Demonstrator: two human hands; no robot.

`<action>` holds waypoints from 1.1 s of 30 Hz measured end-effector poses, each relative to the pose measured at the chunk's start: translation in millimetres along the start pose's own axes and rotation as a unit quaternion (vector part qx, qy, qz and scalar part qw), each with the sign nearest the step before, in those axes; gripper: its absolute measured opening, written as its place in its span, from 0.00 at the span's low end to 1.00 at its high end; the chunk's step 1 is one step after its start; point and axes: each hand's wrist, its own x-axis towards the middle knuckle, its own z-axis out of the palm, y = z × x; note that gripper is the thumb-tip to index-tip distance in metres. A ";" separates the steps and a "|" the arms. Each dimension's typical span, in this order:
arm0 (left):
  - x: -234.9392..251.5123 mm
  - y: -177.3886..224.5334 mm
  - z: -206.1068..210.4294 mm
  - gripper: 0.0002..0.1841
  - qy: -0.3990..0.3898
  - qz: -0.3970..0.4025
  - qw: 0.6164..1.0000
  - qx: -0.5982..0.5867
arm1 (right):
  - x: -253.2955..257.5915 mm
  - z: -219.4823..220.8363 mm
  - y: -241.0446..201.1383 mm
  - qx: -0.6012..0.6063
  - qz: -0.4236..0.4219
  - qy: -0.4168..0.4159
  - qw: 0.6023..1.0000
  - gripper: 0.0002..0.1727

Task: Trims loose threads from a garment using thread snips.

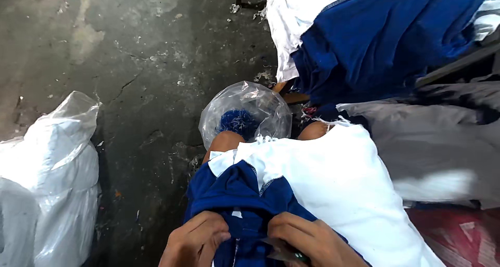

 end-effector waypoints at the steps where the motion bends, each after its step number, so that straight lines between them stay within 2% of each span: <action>1: 3.9 0.8 1.7 0.10 0.003 0.017 1.000 -0.017 | 0.1 1.0 1.1 0.005 -0.002 0.006 1.000 0.07; 3: 12.4 7.5 9.8 0.10 -0.009 0.042 0.999 -0.019 | -0.3 1.8 1.6 0.009 -0.002 0.014 1.000 0.07; 5: 18.1 10.0 24.7 0.09 -0.036 0.066 0.996 0.049 | -1.6 2.7 3.0 0.026 0.002 0.024 0.999 0.07; 7: 20.6 0.6 39.9 0.08 -0.036 0.093 0.989 0.105 | -2.7 2.5 5.7 0.069 0.012 0.033 0.997 0.08; 9: 23.7 -8.9 39.3 0.11 -0.031 0.108 0.989 0.100 | -3.2 0.2 9.2 0.118 0.032 0.024 0.992 0.09; 12: 28.3 -14.3 32.1 0.17 -0.044 0.065 0.996 0.036 | -8.0 -3.9 11.6 0.164 0.059 0.008 0.985 0.09; 15: 30.0 -14.0 28.3 0.18 -0.058 0.014 0.998 -0.003 | -7.6 -6.4 12.6 0.186 0.071 0.002 0.980 0.10; 18: 27.2 -10.4 31.1 0.16 -0.053 0.051 0.997 0.014 | -7.1 -9.2 11.9 0.207 0.073 0.002 0.976 0.09; 20: 24.6 -1.8 38.4 0.14 -0.064 0.077 0.992 0.075 | -6.3 -12.6 7.6 0.224 0.090 0.011 0.970 0.10; 24: 23.4 4.0 46.6 0.11 -0.058 0.108 0.981 0.151 | -5.6 -9.6 6.6 0.177 0.122 0.024 0.976 0.12; 26: 23.1 -2.8 42.2 0.11 -0.060 0.108 0.986 0.113 | -6.4 -3.9 5.5 0.111 0.140 0.047 0.983 0.13; 28: 23.0 -7.4 36.0 0.12 -0.074 0.096 0.991 0.063 | -6.4 -4.2 0.2 0.071 0.147 0.053 0.985 0.17; 31: 23.5 -8.4 33.9 0.16 -0.076 0.096 0.992 0.030 | -8.8 7.4 6.1 0.005 0.092 0.097 0.991 0.15; 33: 25.3 -3.3 39.3 0.17 -0.061 0.101 0.991 0.062 | -8.6 14.0 11.5 -0.029 0.062 0.130 0.989 0.12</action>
